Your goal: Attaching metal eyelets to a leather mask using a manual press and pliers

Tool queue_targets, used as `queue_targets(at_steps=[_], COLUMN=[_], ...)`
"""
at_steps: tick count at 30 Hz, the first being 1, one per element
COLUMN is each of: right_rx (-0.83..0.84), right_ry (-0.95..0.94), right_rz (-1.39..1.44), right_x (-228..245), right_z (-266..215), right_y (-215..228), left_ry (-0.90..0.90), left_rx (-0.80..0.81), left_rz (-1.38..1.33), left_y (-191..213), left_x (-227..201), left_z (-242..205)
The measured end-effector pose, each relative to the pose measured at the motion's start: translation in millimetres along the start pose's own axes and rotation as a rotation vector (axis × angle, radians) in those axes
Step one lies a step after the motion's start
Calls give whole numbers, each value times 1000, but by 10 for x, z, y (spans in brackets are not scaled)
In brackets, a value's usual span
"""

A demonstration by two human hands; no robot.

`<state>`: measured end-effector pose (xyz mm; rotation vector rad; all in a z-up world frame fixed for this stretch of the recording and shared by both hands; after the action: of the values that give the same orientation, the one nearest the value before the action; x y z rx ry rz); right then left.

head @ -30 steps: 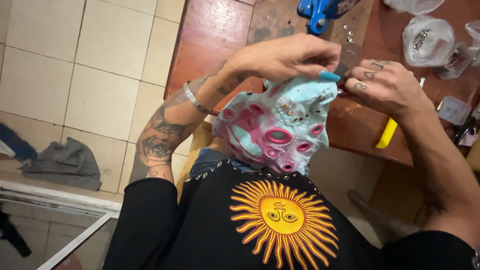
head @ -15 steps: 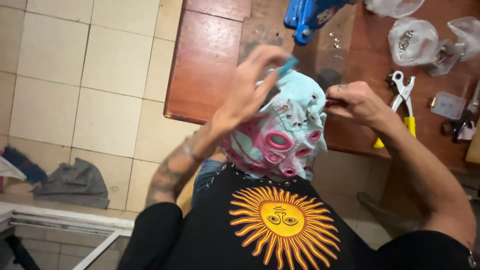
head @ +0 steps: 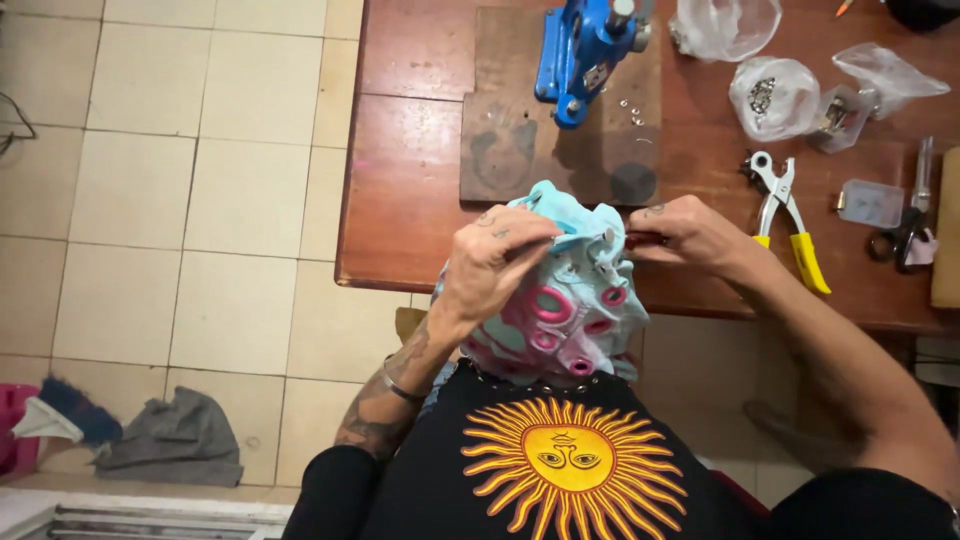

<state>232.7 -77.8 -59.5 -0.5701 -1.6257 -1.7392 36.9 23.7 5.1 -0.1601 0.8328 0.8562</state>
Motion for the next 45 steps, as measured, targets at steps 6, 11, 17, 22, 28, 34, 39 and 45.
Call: queue_targets(at_steps=[6, 11, 17, 22, 28, 34, 39, 45], right_rx=[-32, -207, -404, -403, -756, -319, -312, -270], right_ry=[-44, -411, -1091, -1107, -337, -621, -368, -585], right_rz=[-333, -1179, -1138, -1205, -462, -21, 442, 458], right_x=[201, 207, 156, 175, 1319, 851, 624, 711], right_z=[-98, -428, -512, -322, 149, 583, 614, 520], right_y=[332, 305, 110, 134, 488, 282, 154, 180], left_ry=[-74, -172, -135, -211, -348, -321, -331, -276], left_rx=[-9, -48, -101, -79, -58, -64, -119, -90], left_rz=[110, 358, 513, 564, 694, 689, 739, 650], left_y=[53, 36, -52, -62, -32, -57, -16, -20], left_x=[-113, -211, -201, -304, -371, -366, -480, -410], left_z=[30, -30, -47, 162, 425, 258, 168, 105])
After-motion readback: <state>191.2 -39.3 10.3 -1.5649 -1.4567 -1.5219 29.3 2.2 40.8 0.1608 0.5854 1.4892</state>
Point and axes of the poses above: each hand's wrist, its own z-axis towards the middle knuckle, its own y-axis out of the back of the hand, x = y × z, the point moved 6 cm from there along z, towards the middle knuckle, and after that the axes turned 9 degrees about -y, right-handed, at the moved point
